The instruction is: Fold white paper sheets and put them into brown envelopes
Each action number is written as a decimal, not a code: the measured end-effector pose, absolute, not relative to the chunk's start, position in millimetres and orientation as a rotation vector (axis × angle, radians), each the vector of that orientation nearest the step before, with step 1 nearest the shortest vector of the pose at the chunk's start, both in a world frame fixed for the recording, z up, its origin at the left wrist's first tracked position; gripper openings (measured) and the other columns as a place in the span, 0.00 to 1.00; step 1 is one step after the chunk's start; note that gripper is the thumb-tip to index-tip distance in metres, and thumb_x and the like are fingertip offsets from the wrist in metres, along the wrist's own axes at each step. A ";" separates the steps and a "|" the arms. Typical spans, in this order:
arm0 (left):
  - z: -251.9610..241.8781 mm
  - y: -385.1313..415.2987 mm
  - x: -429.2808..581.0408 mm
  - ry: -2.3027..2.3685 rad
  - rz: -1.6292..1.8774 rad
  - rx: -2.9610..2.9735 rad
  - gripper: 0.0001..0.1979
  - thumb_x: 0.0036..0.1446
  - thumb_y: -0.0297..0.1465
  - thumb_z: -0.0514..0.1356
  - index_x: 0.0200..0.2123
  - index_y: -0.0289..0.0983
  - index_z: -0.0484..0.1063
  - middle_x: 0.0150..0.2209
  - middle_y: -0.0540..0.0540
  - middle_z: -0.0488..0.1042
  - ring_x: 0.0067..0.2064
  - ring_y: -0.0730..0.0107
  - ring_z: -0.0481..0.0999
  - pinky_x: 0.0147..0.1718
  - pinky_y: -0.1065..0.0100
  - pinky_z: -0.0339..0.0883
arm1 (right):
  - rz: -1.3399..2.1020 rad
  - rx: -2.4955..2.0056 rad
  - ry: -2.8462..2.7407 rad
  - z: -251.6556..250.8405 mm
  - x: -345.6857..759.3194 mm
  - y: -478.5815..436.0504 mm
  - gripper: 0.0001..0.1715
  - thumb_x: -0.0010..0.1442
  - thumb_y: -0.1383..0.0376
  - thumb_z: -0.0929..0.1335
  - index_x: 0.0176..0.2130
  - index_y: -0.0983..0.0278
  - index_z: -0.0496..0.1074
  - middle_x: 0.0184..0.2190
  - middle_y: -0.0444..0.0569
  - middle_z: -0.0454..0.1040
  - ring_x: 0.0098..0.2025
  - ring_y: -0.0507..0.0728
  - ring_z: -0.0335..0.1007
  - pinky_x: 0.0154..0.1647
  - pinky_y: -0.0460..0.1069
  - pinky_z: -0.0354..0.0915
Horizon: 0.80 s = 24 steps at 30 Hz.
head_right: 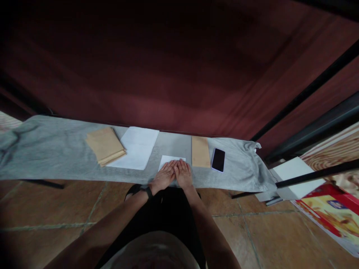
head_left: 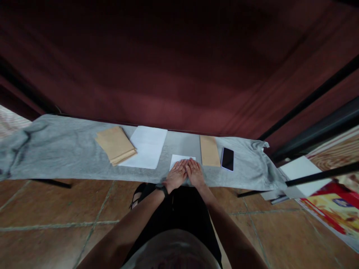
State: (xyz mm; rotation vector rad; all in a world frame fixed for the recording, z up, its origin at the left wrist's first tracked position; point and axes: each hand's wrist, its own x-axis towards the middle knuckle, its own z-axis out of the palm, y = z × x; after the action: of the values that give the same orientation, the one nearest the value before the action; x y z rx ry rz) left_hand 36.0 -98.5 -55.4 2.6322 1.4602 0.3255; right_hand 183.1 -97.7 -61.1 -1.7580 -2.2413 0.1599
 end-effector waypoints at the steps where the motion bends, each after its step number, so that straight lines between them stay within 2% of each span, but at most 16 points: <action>1: -55.9 -98.4 33.0 1.479 0.336 2.624 0.29 0.68 0.33 0.44 0.70 0.33 0.54 0.71 0.38 0.57 0.73 0.63 0.52 0.71 0.54 0.46 | 0.143 -1.769 -2.239 -61.7 183.1 -97.5 0.32 0.75 0.59 0.51 0.68 0.69 0.61 0.69 0.57 0.60 0.72 0.59 0.52 0.71 0.59 0.49; 7: -52.8 -92.1 23.8 1.572 0.339 2.550 0.28 0.69 0.32 0.42 0.68 0.30 0.58 0.70 0.37 0.59 0.72 0.61 0.55 0.70 0.56 0.50 | 0.033 -1.786 -2.223 -63.8 175.0 -96.5 0.29 0.75 0.59 0.54 0.68 0.65 0.63 0.70 0.56 0.60 0.72 0.64 0.53 0.72 0.66 0.44; 14: -45.2 -88.1 4.9 1.615 0.404 2.497 0.25 0.69 0.35 0.46 0.64 0.33 0.66 0.67 0.39 0.65 0.69 0.59 0.63 0.68 0.55 0.55 | -0.003 -1.727 -2.233 -68.7 173.7 -95.3 0.29 0.73 0.60 0.58 0.69 0.63 0.60 0.71 0.59 0.55 0.71 0.65 0.55 0.70 0.64 0.50; 18: -32.3 -82.2 -51.3 1.865 0.678 2.356 0.23 0.69 0.33 0.46 0.61 0.34 0.69 0.65 0.37 0.67 0.67 0.58 0.65 0.67 0.54 0.59 | -0.032 -1.736 -2.207 -72.1 173.0 -95.9 0.30 0.73 0.59 0.59 0.70 0.63 0.59 0.71 0.59 0.56 0.71 0.66 0.55 0.70 0.64 0.50; 21: -19.1 -73.0 -118.1 2.124 0.896 2.165 0.22 0.68 0.31 0.47 0.61 0.34 0.67 0.63 0.36 0.69 0.65 0.54 0.66 0.65 0.51 0.61 | -0.038 -1.741 -2.194 -72.0 172.2 -96.3 0.30 0.73 0.60 0.59 0.70 0.63 0.59 0.71 0.59 0.56 0.71 0.66 0.55 0.70 0.64 0.50; 24: -8.7 -63.7 -185.6 2.360 0.948 1.875 0.20 0.66 0.30 0.51 0.59 0.34 0.65 0.61 0.37 0.69 0.63 0.53 0.68 0.62 0.50 0.63 | -0.046 -1.744 -2.194 -70.7 171.7 -96.7 0.30 0.72 0.60 0.60 0.69 0.63 0.60 0.71 0.58 0.57 0.70 0.66 0.55 0.70 0.63 0.49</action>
State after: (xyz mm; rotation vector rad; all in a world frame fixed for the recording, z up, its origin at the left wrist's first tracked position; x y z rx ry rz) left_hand -185.6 -63.7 -8.7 1.8748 2.3603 0.9475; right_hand 171.7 -96.7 -70.7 -1.7441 -2.1939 -0.0459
